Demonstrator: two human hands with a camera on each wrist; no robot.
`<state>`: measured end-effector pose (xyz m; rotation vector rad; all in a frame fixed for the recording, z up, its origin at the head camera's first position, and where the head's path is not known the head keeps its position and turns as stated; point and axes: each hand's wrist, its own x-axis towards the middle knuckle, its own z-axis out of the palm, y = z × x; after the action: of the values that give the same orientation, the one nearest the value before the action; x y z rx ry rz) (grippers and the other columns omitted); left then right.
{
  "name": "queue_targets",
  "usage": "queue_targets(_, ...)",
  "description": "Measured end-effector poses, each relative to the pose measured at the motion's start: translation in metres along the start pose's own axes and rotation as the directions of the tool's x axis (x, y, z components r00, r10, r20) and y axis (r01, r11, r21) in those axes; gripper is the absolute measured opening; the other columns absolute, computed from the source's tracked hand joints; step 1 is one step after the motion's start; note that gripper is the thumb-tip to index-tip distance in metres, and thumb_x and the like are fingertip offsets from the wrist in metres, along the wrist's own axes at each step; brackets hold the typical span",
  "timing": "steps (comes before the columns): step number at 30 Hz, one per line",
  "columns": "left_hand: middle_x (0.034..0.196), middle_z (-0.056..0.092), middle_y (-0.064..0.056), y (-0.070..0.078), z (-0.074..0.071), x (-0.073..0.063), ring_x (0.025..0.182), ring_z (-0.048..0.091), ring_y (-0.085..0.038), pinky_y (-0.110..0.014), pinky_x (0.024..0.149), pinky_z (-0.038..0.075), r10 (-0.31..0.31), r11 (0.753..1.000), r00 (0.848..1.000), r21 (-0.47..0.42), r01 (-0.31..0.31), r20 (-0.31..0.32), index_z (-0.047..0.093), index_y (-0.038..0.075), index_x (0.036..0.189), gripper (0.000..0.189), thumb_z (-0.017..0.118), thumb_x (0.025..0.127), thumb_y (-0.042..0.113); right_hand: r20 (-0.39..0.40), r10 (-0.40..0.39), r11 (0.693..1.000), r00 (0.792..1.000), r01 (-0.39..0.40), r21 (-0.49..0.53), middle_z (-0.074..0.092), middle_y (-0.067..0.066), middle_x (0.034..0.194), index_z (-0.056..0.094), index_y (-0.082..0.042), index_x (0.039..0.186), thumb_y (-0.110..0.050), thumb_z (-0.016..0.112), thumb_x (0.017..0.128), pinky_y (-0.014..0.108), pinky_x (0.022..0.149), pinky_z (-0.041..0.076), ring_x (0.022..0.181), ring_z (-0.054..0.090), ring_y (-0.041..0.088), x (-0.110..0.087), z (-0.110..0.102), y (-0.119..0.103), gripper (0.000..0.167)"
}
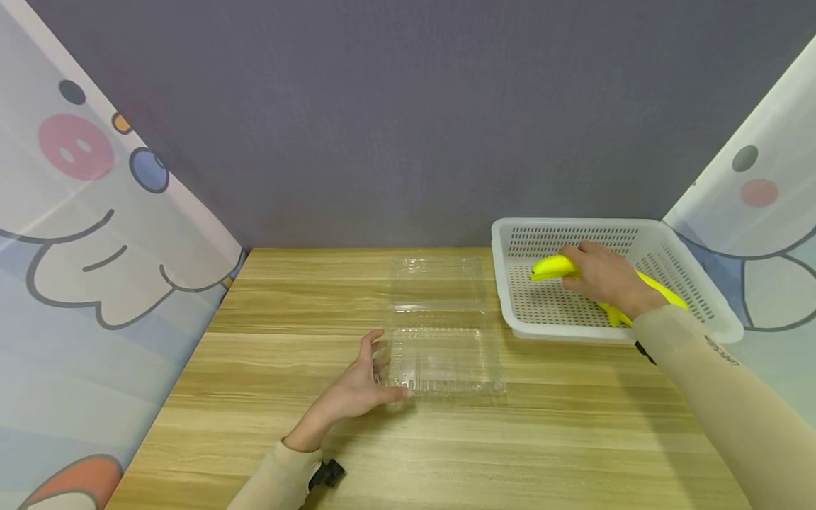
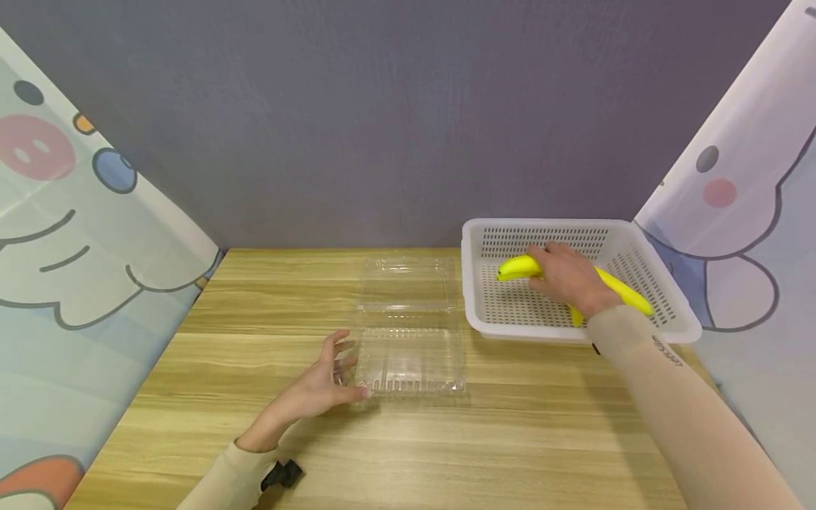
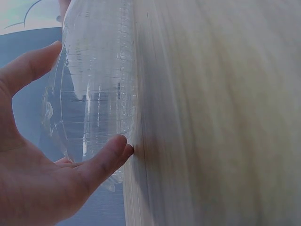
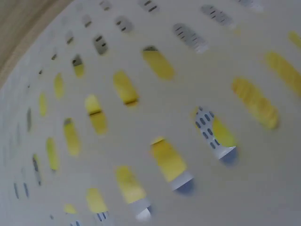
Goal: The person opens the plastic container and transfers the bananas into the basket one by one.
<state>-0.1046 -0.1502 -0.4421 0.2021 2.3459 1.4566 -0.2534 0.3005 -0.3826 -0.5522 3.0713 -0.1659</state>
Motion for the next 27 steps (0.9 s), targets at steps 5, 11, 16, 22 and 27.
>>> queue_targets(5,0.162,0.026,-0.025,0.0,0.0,0.0,0.137,0.043,-0.048,-0.061,0.105,0.043,0.001,1.0,1.0,-0.001,-0.001,0.0,0.007,0.014,0.16,0.117,0.089,0.079,0.032,-0.002,-0.004,1.0,1.0,0.004,-0.008,0.058,0.019,0.11,0.054,-0.009,0.131,-0.023,0.074,0.092,0.062,0.092,0.045,0.1,0.054,0.037,-0.001,0.004,0.003,0.047)
queue_targets(11,0.162,0.027,-0.026,0.0,0.001,0.0,0.137,0.043,-0.048,-0.062,0.106,0.042,0.0,1.0,1.0,-0.007,0.0,0.001,0.008,0.014,0.16,0.117,0.089,0.078,0.032,0.008,-0.008,1.0,1.0,0.008,-0.011,0.058,0.019,0.111,0.054,-0.005,0.132,-0.021,0.073,0.093,0.061,0.092,0.045,0.102,0.054,0.037,-0.003,0.008,0.007,0.047)
queue_targets(16,0.162,0.026,-0.025,-0.001,0.001,0.0,0.137,0.043,-0.048,-0.061,0.106,0.042,0.002,1.0,1.0,0.001,-0.002,0.001,0.008,0.014,0.16,0.117,0.09,0.078,0.033,0.022,-0.011,1.0,1.0,0.011,-0.017,0.058,0.023,0.116,0.054,-0.002,0.135,-0.019,0.073,0.093,0.064,0.092,0.045,0.107,0.053,0.041,-0.004,0.011,0.01,0.05)
queue_targets(22,0.161,0.028,-0.026,-0.001,0.0,-0.001,0.137,0.043,-0.047,-0.06,0.105,0.044,0.005,1.0,1.0,0.012,-0.005,0.003,0.008,0.014,0.16,0.117,0.089,0.078,0.034,0.017,-0.022,0.999,1.0,0.023,-0.032,0.059,0.024,0.114,0.054,-0.001,0.132,-0.017,0.073,0.092,0.062,0.09,0.047,0.104,0.056,0.04,-0.005,0.015,0.013,0.047)
queue_targets(27,0.162,0.026,-0.025,-0.002,0.0,-0.001,0.138,0.043,-0.046,-0.06,0.106,0.043,0.004,1.0,1.0,0.016,-0.004,0.006,0.007,0.014,0.16,0.118,0.089,0.078,0.035,0.034,-0.024,0.999,0.999,0.026,-0.038,0.058,0.023,0.107,0.054,-0.001,0.127,-0.017,0.072,0.092,0.058,0.08,0.049,0.096,0.057,0.038,-0.006,0.017,0.015,0.042)
